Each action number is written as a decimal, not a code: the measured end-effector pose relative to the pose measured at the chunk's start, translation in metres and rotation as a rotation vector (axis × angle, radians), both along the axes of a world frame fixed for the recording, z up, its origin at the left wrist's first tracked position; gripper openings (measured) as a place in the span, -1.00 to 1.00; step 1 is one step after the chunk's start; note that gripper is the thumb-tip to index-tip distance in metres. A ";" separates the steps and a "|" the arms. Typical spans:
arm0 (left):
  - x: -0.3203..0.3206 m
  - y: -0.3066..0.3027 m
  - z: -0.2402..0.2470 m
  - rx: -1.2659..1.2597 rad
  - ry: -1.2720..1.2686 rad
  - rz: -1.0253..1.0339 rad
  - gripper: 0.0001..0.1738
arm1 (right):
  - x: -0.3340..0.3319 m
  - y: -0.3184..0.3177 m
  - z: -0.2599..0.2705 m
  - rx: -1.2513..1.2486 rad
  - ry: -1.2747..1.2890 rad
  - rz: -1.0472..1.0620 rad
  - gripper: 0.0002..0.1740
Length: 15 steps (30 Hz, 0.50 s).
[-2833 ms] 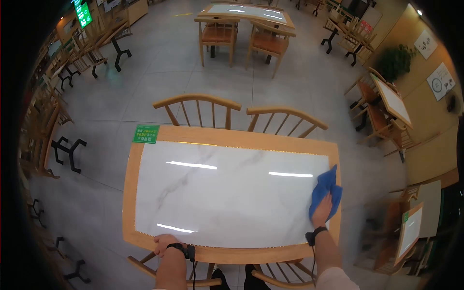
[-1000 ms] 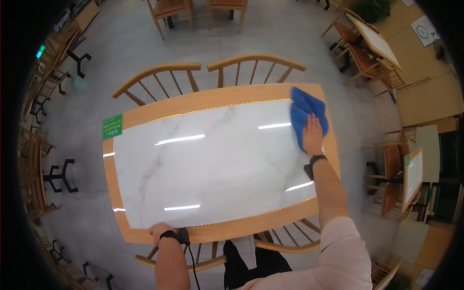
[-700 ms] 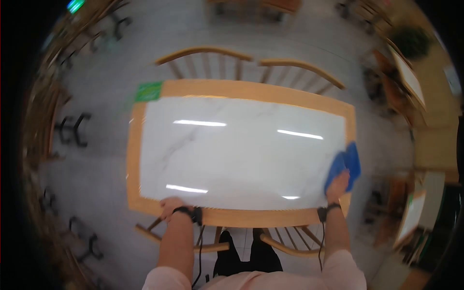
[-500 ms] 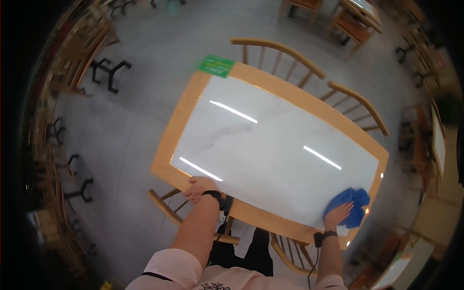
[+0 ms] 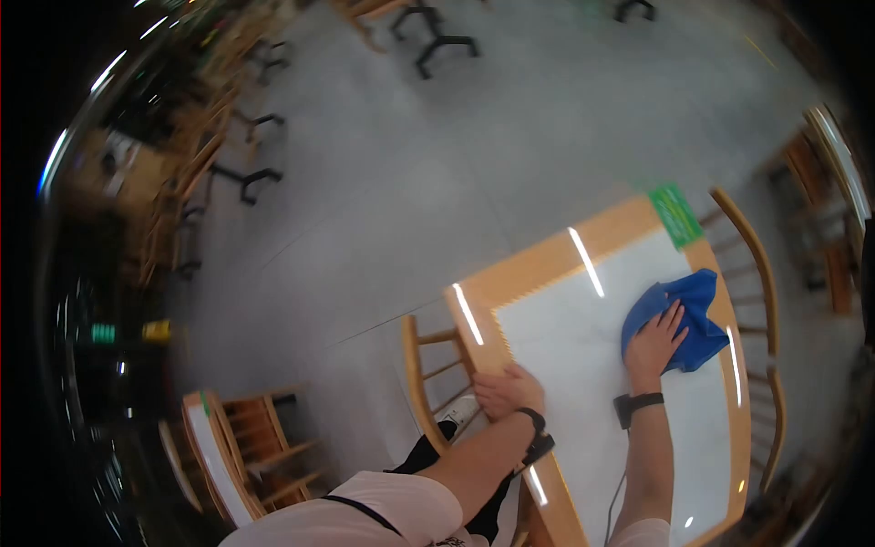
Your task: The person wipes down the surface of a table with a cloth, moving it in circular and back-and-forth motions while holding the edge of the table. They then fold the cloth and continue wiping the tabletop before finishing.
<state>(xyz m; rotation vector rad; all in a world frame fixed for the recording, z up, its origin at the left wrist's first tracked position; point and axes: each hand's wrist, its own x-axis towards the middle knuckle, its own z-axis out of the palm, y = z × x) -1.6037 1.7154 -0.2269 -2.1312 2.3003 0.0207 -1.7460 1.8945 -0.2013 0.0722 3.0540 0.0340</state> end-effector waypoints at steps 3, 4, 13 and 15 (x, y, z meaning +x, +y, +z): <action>-0.001 -0.001 0.012 -0.029 0.031 0.031 -0.32 | -0.055 -0.063 0.005 -0.033 -0.013 0.166 -0.36; -0.001 -0.002 0.015 -0.036 0.041 0.031 -0.32 | -0.068 -0.079 -0.004 -0.087 0.047 0.225 -0.35; -0.009 0.003 0.013 -0.083 0.070 0.034 -0.30 | -0.034 -0.145 0.021 -0.243 -0.019 0.634 -0.36; -0.011 0.002 0.014 -0.088 0.125 0.031 -0.29 | -0.009 -0.131 0.012 -0.285 0.063 0.669 -0.38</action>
